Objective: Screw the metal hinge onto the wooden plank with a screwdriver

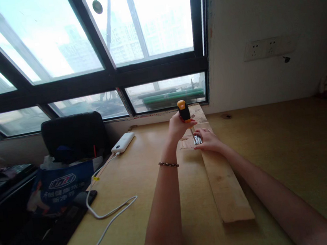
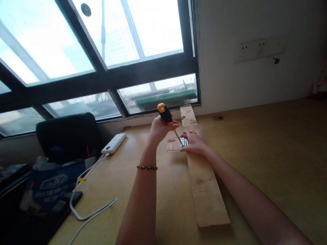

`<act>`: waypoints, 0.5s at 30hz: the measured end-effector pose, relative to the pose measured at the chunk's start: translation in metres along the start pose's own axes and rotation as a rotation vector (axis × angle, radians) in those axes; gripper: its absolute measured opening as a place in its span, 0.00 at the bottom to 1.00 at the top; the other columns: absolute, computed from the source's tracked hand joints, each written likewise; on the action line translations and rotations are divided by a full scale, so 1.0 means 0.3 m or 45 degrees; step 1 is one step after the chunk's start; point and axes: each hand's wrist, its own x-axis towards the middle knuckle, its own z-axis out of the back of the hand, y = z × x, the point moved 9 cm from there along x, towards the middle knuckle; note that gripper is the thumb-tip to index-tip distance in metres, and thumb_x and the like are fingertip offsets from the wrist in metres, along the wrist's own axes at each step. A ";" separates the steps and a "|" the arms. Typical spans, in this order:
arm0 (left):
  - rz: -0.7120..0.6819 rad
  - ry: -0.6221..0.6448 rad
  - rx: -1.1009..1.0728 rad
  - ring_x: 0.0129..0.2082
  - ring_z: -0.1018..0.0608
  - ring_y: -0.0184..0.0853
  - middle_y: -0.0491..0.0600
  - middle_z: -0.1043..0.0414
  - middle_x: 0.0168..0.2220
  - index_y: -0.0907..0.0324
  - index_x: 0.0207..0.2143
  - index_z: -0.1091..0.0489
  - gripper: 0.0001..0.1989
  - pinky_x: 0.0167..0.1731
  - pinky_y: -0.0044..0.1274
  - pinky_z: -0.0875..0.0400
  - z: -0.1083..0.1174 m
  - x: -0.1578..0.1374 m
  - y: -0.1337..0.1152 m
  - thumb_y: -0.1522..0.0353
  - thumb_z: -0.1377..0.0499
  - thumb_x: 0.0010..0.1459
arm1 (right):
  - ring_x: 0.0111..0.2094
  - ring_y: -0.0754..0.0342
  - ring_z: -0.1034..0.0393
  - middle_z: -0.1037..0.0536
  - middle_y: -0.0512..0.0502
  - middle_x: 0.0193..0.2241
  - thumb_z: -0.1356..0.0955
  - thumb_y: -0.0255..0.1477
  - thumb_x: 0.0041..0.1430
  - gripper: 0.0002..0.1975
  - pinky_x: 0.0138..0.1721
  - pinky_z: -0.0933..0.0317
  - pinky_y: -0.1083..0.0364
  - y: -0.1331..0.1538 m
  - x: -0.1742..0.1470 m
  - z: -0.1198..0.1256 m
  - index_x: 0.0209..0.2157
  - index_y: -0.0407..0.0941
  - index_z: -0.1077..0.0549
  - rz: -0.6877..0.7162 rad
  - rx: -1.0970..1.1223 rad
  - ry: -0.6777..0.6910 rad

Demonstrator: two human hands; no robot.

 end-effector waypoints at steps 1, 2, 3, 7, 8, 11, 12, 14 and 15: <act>0.017 0.027 -0.006 0.27 0.26 0.35 0.48 0.28 0.25 0.62 0.30 0.34 0.19 0.27 0.24 0.34 -0.005 -0.002 -0.001 0.71 0.34 0.31 | 0.47 0.45 0.40 0.29 0.43 0.44 0.27 0.42 0.35 0.34 0.47 0.47 0.48 0.000 0.000 0.001 0.45 0.44 0.36 0.001 -0.003 -0.003; 0.036 0.054 -0.017 0.28 0.25 0.35 0.49 0.28 0.26 0.62 0.30 0.35 0.18 0.27 0.24 0.33 -0.011 -0.005 -0.002 0.72 0.34 0.32 | 0.47 0.45 0.40 0.30 0.43 0.44 0.28 0.42 0.35 0.34 0.47 0.47 0.48 0.001 0.000 0.002 0.45 0.45 0.36 0.003 -0.004 -0.004; 0.057 0.083 -0.031 0.28 0.25 0.36 0.49 0.28 0.26 0.62 0.30 0.36 0.18 0.28 0.25 0.33 -0.019 -0.009 -0.005 0.74 0.35 0.33 | 0.47 0.45 0.40 0.30 0.43 0.44 0.28 0.42 0.35 0.34 0.47 0.47 0.48 0.001 0.000 0.002 0.45 0.45 0.36 0.004 -0.003 -0.003; 0.140 0.164 -0.113 0.29 0.25 0.36 0.49 0.28 0.27 0.62 0.28 0.37 0.16 0.28 0.25 0.33 -0.052 -0.025 -0.021 0.79 0.39 0.33 | 0.47 0.45 0.40 0.30 0.43 0.44 0.28 0.42 0.35 0.33 0.46 0.46 0.48 0.000 0.002 -0.001 0.44 0.45 0.35 -0.002 0.000 0.005; 0.155 0.162 -0.144 0.28 0.26 0.36 0.49 0.28 0.26 0.62 0.28 0.37 0.15 0.28 0.25 0.34 -0.058 -0.027 -0.022 0.80 0.40 0.33 | 0.47 0.45 0.40 0.30 0.43 0.44 0.28 0.42 0.34 0.33 0.46 0.46 0.48 -0.001 0.002 -0.001 0.44 0.45 0.35 -0.003 0.001 0.004; 0.197 0.109 -0.279 0.29 0.26 0.36 0.47 0.32 0.22 0.63 0.23 0.38 0.12 0.27 0.24 0.35 -0.067 -0.025 -0.006 0.81 0.42 0.32 | 0.47 0.45 0.40 0.30 0.44 0.44 0.27 0.41 0.34 0.34 0.46 0.46 0.48 -0.001 0.002 -0.003 0.45 0.46 0.36 -0.001 0.002 -0.002; 0.215 0.075 -0.325 0.29 0.26 0.36 0.46 0.33 0.21 0.63 0.21 0.38 0.11 0.27 0.24 0.36 -0.064 -0.022 0.005 0.80 0.42 0.31 | 0.47 0.45 0.40 0.29 0.44 0.44 0.27 0.41 0.34 0.34 0.46 0.46 0.48 -0.001 0.001 -0.003 0.45 0.46 0.36 0.001 0.001 -0.004; 0.247 0.002 -0.380 0.29 0.26 0.35 0.46 0.34 0.20 0.63 0.19 0.38 0.10 0.27 0.23 0.36 -0.052 -0.018 0.030 0.79 0.40 0.31 | 0.47 0.45 0.40 0.29 0.44 0.44 0.27 0.41 0.35 0.33 0.47 0.46 0.48 -0.001 0.000 -0.002 0.45 0.45 0.36 0.002 -0.002 -0.010; 0.255 -0.021 -0.383 0.28 0.27 0.34 0.45 0.35 0.20 0.64 0.19 0.37 0.10 0.27 0.23 0.36 -0.045 -0.016 0.039 0.78 0.39 0.30 | 0.47 0.45 0.40 0.29 0.44 0.44 0.28 0.42 0.35 0.33 0.47 0.46 0.48 -0.001 0.000 -0.001 0.45 0.45 0.36 0.004 -0.004 -0.013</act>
